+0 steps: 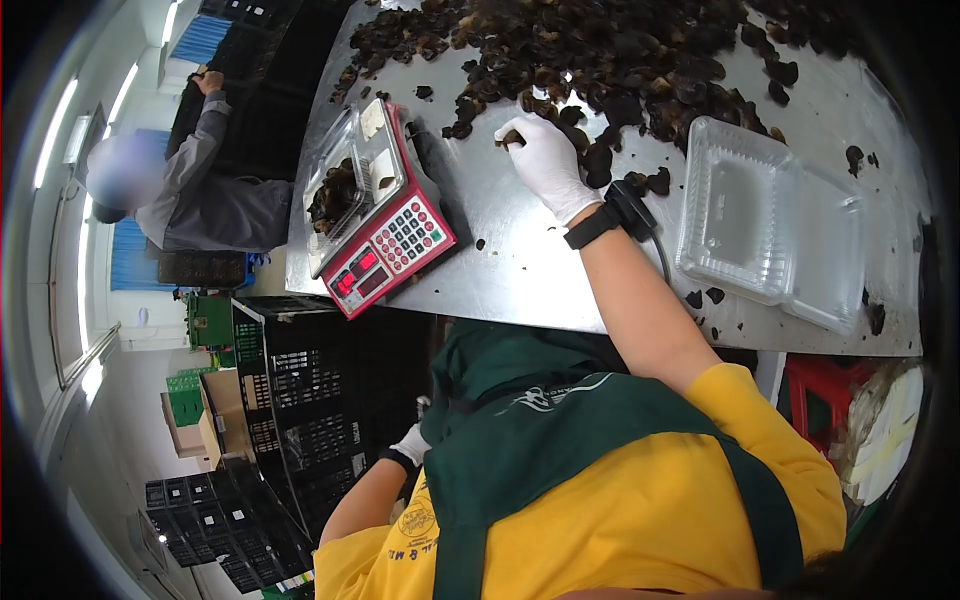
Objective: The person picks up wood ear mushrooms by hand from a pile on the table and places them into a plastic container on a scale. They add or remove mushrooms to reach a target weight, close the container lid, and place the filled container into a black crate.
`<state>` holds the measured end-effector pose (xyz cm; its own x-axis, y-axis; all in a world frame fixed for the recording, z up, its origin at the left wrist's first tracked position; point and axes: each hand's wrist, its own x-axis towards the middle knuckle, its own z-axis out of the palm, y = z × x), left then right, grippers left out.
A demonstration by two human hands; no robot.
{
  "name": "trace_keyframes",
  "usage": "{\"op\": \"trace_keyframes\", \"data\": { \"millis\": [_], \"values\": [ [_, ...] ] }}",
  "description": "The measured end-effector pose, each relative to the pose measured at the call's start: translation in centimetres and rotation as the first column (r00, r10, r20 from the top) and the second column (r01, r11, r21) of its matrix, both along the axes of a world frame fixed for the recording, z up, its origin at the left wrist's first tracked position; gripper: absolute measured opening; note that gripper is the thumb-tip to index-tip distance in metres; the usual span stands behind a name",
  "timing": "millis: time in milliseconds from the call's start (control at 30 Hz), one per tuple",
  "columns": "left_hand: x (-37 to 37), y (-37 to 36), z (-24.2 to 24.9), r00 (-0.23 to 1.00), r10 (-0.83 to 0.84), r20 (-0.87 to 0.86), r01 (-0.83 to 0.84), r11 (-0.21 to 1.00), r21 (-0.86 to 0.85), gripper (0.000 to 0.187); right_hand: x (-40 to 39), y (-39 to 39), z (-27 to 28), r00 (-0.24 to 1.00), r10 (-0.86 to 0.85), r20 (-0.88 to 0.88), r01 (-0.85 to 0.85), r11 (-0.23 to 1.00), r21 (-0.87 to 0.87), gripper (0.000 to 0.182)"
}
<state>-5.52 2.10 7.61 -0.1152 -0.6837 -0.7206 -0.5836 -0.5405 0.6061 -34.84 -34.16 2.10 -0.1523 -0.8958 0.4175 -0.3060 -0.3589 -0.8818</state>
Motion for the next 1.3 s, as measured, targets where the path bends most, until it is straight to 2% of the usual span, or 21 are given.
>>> {"op": "trace_keyframes", "data": {
  "millis": [333, 667, 767, 1033, 1200, 1300],
  "values": [
    [-2.6, -5.0, -1.1, 0.999, -0.036, 0.009, 0.037, 0.988, -0.148, 0.04, -0.1, 0.4, 0.4, 1.0, 0.012, -0.003, -0.012, 0.999, 0.036, 0.012],
    [-3.0, -5.0, 3.9, 0.998, -0.059, -0.019, 0.057, 0.992, -0.112, 0.04, 0.0, 0.0, 0.1, 1.0, 0.016, 0.001, -0.016, 0.999, 0.043, 0.011],
    [-3.5, -4.6, 4.2, 0.998, -0.062, -0.001, 0.062, 0.987, -0.149, 0.04, -0.1, 0.1, 0.4, 1.0, 0.014, -0.016, -0.013, 0.998, 0.065, 0.011],
    [-3.6, -3.9, 2.0, 0.993, -0.034, 0.114, 0.07, 0.939, -0.336, 0.04, -0.4, 0.2, 0.4, 0.998, 0.055, -0.007, -0.055, 0.998, 0.009, 0.013],
    [0.9, -1.9, -0.6, 0.937, 0.032, 0.348, 0.149, 0.865, -0.48, 0.036, -0.7, 0.3, 1.0, 0.999, 0.042, 0.017, -0.042, 0.999, -0.012, 0.014],
    [0.4, -1.8, -1.9, 0.914, 0.073, 0.399, 0.142, 0.864, -0.483, 0.032, -0.9, 0.2, 1.1, 1.0, 0.005, 0.008, -0.004, 0.998, -0.063, 0.013]
  ]
}}
